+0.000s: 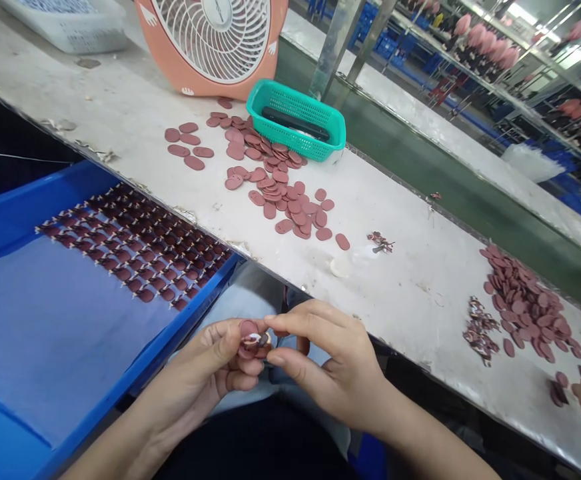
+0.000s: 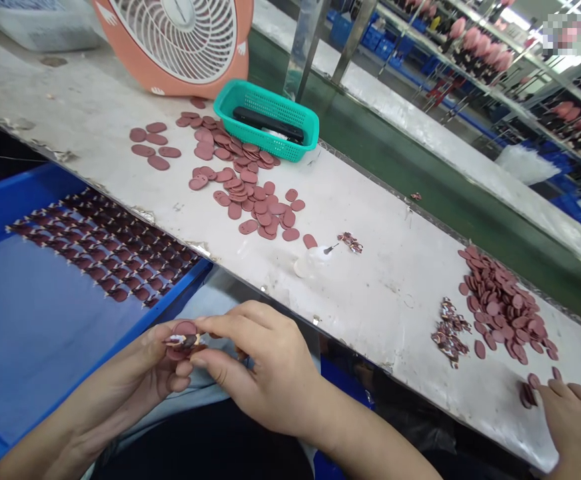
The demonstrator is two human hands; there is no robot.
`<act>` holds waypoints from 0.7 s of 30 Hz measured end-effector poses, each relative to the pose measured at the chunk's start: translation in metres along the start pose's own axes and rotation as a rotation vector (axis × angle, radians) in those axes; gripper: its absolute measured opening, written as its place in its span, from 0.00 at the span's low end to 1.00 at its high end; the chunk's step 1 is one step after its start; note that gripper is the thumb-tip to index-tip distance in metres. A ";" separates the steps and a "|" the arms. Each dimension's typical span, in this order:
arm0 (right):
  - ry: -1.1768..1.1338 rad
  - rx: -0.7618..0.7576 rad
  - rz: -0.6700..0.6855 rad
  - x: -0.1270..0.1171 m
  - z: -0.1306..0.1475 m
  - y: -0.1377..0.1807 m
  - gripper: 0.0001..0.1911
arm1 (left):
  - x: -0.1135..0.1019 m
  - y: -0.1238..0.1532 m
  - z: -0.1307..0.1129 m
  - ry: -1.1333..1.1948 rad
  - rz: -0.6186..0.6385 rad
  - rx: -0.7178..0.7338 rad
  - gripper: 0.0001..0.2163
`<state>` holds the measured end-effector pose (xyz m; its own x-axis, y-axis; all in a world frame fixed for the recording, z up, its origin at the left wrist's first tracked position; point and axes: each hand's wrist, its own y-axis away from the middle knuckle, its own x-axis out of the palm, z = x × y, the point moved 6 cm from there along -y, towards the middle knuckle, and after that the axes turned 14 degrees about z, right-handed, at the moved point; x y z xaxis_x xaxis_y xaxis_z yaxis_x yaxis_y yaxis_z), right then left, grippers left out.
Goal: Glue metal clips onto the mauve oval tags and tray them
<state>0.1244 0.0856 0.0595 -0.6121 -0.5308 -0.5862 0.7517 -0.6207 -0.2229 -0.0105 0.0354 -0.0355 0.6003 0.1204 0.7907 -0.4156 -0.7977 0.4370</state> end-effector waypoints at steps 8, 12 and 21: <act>-0.028 0.013 0.009 0.007 -0.006 -0.005 0.07 | 0.003 0.000 -0.003 -0.036 -0.052 -0.012 0.19; -0.033 0.017 -0.007 0.008 -0.007 -0.004 0.06 | 0.006 0.000 -0.005 -0.028 -0.075 -0.003 0.19; -0.077 -0.008 -0.009 0.003 -0.005 -0.005 0.05 | 0.003 -0.003 -0.002 -0.069 0.006 -0.025 0.18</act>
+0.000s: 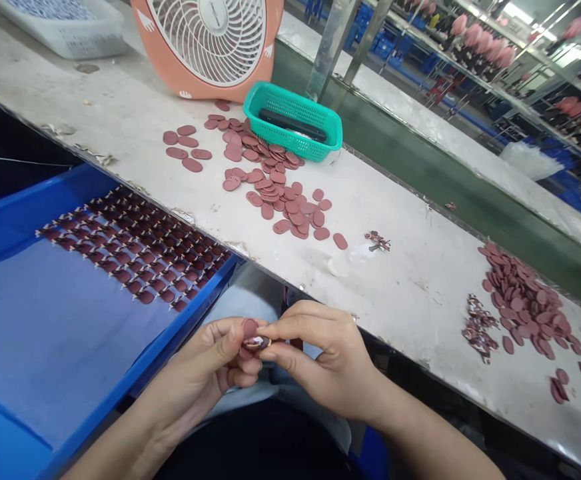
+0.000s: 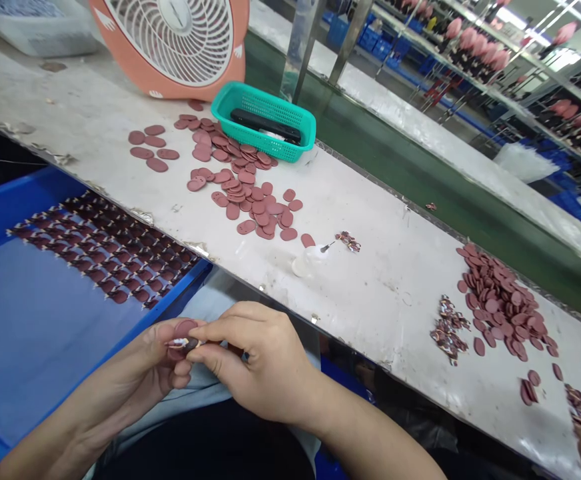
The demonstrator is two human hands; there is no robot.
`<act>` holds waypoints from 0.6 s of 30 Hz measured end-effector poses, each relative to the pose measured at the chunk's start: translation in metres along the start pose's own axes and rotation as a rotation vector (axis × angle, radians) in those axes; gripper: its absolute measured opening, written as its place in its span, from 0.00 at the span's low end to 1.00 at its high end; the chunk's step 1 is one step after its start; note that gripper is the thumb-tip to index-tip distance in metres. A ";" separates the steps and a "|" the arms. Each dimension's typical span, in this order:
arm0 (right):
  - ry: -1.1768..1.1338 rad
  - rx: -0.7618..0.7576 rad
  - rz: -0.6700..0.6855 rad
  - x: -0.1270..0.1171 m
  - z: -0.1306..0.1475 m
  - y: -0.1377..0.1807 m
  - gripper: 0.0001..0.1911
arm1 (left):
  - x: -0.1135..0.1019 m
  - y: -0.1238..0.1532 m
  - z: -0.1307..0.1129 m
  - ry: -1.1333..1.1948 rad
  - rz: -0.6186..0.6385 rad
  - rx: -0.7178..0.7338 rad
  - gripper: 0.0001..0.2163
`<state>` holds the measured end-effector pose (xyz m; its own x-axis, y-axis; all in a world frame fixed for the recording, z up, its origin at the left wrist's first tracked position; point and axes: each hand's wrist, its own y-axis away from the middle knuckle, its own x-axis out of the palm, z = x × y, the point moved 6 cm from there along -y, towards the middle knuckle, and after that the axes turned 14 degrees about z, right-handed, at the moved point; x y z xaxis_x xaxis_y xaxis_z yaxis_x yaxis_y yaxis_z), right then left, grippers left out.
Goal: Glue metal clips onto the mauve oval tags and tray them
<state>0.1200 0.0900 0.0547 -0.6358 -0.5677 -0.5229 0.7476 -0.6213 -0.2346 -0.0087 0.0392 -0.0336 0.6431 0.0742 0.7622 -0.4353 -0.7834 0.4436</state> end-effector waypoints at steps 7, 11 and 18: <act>0.314 -0.120 -0.208 -0.010 0.007 0.002 0.05 | -0.010 -0.001 -0.013 -0.075 -0.066 0.192 0.29; 0.700 -0.205 -0.390 0.007 0.011 0.008 0.09 | -0.012 0.008 -0.022 -0.231 -0.259 0.480 0.15; 0.712 -0.258 -0.362 0.034 0.012 0.002 0.10 | 0.007 0.011 -0.025 -0.342 -0.280 0.542 0.08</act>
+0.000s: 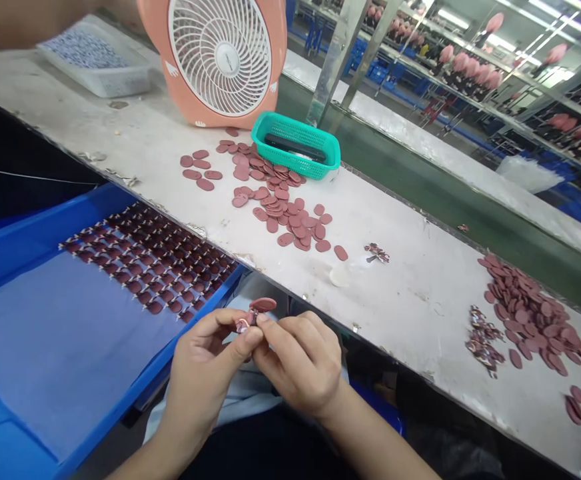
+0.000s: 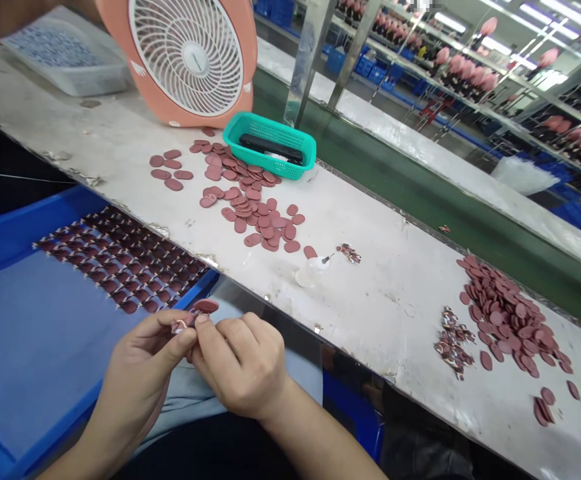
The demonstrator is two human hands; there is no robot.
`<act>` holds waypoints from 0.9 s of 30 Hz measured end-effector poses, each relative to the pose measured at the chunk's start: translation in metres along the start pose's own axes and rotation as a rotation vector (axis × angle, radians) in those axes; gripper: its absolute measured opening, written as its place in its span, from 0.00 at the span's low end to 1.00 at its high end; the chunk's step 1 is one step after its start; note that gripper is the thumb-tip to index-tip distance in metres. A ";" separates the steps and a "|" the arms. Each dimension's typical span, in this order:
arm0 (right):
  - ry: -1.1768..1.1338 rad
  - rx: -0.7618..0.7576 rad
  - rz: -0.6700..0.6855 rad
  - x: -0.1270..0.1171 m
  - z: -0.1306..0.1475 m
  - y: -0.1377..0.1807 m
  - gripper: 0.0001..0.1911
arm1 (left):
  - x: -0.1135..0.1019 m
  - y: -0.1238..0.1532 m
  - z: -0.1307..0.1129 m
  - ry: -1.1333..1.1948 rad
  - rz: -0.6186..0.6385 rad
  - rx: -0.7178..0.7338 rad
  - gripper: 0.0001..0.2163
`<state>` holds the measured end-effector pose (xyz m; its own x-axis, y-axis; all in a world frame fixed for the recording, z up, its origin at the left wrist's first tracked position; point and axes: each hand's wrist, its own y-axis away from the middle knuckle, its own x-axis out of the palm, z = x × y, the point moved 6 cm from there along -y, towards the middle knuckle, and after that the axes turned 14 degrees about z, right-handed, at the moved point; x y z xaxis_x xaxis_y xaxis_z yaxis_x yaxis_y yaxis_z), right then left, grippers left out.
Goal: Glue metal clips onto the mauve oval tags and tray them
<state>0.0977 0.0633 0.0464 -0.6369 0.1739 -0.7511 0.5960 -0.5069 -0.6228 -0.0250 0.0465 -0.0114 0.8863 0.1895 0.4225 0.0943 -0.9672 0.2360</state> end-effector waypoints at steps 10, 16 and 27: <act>-0.038 0.033 0.029 -0.023 -0.004 0.030 0.10 | -0.128 -0.004 -0.007 -0.538 -0.380 -0.114 0.13; 0.028 0.134 0.004 -0.030 -0.033 0.047 0.14 | -0.195 -0.027 0.001 -0.860 -0.390 -0.238 0.05; 0.098 0.167 0.020 -0.038 -0.052 0.056 0.17 | -0.213 -0.042 0.014 -0.898 -0.275 -0.337 0.09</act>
<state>0.1808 0.0719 0.0286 -0.5699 0.2395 -0.7860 0.5138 -0.6426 -0.5683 -0.2117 0.0445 -0.1235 0.8803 0.0661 -0.4697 0.3371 -0.7839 0.5214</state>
